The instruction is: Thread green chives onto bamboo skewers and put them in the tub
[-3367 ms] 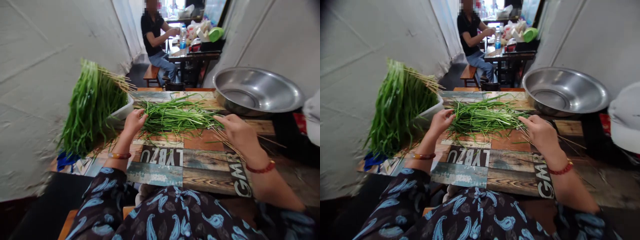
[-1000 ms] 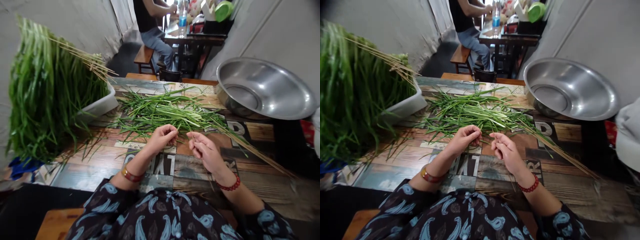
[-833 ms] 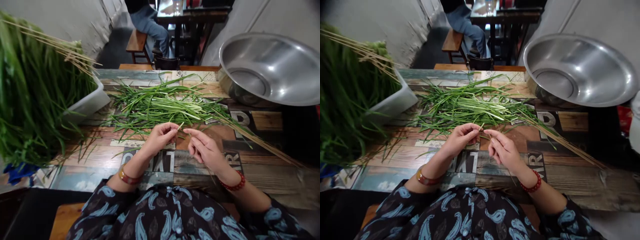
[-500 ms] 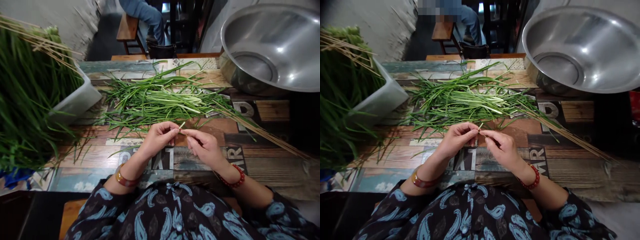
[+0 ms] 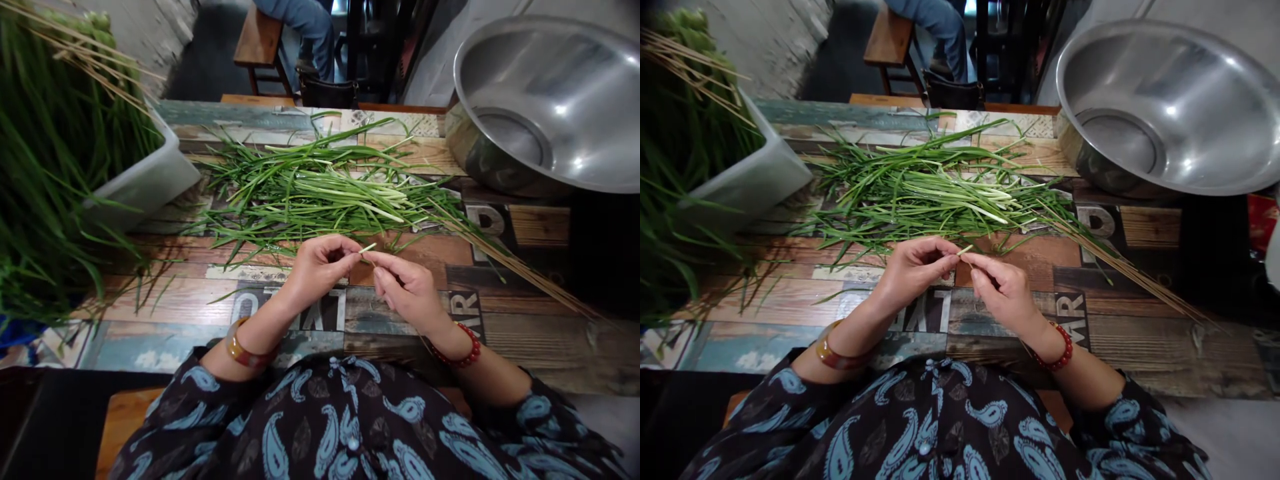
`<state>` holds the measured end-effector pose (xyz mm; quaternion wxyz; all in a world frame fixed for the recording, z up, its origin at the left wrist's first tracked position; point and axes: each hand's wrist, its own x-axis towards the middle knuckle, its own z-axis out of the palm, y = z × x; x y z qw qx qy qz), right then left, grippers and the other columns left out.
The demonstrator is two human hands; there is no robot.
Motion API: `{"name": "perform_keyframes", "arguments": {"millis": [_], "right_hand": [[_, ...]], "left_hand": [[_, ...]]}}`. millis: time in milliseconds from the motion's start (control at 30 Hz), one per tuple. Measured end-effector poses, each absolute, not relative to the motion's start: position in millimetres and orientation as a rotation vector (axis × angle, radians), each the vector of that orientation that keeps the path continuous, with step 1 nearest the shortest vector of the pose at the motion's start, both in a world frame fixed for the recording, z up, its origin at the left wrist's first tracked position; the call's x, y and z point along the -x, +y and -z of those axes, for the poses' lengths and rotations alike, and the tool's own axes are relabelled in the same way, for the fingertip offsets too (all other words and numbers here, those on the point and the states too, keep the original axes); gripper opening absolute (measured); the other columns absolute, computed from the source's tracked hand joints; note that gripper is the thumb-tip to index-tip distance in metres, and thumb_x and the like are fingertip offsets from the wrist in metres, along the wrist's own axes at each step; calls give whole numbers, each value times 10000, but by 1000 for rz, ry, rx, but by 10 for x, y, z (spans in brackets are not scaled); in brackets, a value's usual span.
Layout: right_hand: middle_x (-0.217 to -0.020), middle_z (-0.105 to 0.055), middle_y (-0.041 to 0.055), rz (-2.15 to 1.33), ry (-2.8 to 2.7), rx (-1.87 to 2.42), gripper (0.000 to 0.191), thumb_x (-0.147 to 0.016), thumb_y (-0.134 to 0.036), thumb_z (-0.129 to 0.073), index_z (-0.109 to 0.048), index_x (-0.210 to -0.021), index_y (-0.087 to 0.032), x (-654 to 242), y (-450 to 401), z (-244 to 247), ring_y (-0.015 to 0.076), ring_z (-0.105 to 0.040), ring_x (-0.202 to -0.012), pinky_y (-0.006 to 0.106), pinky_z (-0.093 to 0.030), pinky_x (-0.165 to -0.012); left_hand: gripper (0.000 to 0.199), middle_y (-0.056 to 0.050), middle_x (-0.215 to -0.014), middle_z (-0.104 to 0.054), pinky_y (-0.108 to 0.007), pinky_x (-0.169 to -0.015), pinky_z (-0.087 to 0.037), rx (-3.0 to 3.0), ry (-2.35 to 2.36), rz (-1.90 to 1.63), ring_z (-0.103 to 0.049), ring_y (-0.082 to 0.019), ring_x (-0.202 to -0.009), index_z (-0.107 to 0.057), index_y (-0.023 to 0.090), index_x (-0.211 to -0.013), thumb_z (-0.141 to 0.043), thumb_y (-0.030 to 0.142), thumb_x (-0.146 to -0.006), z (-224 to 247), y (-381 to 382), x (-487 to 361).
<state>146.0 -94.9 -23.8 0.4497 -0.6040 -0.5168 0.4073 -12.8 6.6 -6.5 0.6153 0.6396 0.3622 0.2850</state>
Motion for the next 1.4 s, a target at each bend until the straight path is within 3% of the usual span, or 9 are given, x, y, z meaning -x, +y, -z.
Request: {"name": "perform_keyframes", "arguments": {"millis": [1033,1400], "right_hand": [[-561,-576,-46,-1061,-1232,1473,335,-915,-259,-512,-719,-1165,-177,-1442,-914,187,68,-457,-427,208,-399,-447],[-568,-578,-47,-1018,-1238,1456,298,-930,-247,-505,-702,-1138,-165,-1417,-918,242,62,-463,-424,202,-389,-440]], "left_hand": [[131,-5,-614,-627,-220,-534,-383,-1623,890,-693,-523,-105,-571,-688,163,-698,-690,243,-801,78,66,119],[129,16,-633,-629,-196,-576,-393,-2018,820,-841,-526,-81,-584,-671,148,-728,-618,121,-842,92,51,120]]}}
